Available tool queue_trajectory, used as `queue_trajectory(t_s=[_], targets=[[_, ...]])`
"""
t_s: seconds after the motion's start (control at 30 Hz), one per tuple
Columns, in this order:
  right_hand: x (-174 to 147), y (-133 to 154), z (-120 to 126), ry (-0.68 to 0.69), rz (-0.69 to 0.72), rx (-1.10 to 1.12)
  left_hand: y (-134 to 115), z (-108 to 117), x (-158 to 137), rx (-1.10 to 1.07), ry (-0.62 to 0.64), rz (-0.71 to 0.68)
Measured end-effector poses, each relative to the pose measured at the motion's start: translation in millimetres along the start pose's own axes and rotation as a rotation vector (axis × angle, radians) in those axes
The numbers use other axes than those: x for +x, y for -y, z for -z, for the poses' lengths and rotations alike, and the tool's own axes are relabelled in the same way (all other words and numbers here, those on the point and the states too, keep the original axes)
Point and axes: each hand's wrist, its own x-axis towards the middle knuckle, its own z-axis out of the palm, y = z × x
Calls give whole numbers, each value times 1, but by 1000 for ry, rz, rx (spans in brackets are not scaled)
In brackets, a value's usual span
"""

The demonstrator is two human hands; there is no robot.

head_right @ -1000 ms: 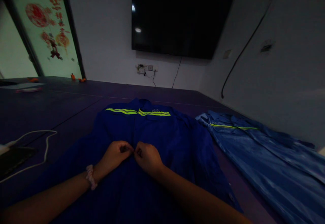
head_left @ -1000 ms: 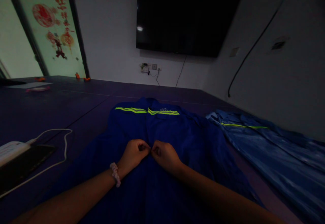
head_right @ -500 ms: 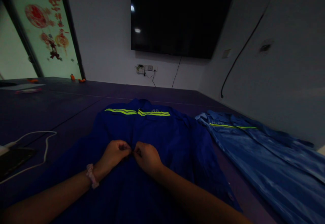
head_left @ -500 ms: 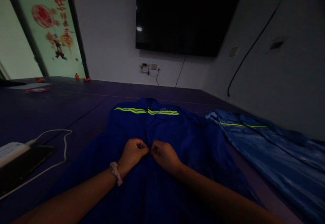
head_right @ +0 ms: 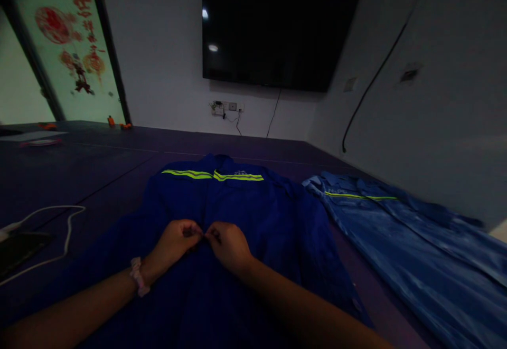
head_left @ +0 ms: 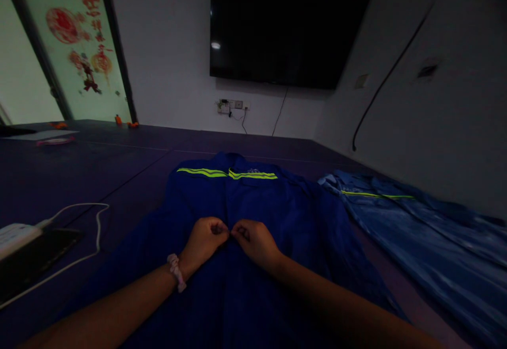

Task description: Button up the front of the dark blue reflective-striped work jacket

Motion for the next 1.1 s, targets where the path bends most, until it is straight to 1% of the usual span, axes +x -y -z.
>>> queue_trajectory(t_s=[0.23,0.4,0.5,0.6,0.67,0.87,1.1], targets=[[-2,2,2,-10,38,-38,-4,0,-3,17,16,-16],[-3,2,1,-50,83,-49,-6,1,-2,130,-6,-58],[-3,2,1,-59,93,-47,-10,3,-2,159,39,3],[-3,3,1,-62,101,-54,-14,5,-5,92,129,116],[-3,3,2,-56,98,-66,-16,6,-7,34,161,155],[-4,4,2,-38,85,-111,-18,4,-12,1,191,231],[-5,5,2,-46,91,-124,-11,2,-9,-37,197,249]])
